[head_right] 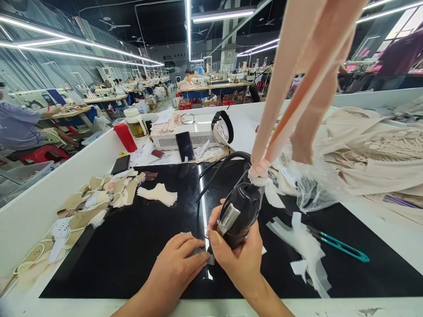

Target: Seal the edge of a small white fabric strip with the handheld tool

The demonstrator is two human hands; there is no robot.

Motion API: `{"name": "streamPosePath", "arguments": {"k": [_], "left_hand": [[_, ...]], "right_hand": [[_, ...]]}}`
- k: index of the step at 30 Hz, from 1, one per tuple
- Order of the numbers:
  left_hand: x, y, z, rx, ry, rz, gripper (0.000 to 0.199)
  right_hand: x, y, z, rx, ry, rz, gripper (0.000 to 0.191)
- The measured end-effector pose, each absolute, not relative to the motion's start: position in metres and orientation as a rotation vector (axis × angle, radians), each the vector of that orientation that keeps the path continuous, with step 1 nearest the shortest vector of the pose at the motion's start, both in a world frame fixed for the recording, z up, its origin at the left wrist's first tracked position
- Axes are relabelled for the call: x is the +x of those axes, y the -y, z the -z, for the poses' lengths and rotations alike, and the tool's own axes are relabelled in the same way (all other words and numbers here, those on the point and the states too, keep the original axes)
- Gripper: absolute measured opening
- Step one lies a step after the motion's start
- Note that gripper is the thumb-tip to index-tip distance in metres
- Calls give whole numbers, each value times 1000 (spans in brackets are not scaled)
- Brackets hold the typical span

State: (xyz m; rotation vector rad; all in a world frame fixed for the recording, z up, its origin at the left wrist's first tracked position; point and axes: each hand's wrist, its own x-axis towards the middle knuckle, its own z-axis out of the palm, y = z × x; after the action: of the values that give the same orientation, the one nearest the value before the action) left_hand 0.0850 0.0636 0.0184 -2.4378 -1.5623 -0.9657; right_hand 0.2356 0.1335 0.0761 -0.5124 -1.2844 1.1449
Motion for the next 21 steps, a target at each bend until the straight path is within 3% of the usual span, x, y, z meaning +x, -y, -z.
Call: {"name": "streamPosePath", "arguments": {"k": [21], "left_hand": [[85,-64,-14,-2429,1531,965,9]], "right_hand": [[235,-132,-77,-533,1296,-1138,30]]}}
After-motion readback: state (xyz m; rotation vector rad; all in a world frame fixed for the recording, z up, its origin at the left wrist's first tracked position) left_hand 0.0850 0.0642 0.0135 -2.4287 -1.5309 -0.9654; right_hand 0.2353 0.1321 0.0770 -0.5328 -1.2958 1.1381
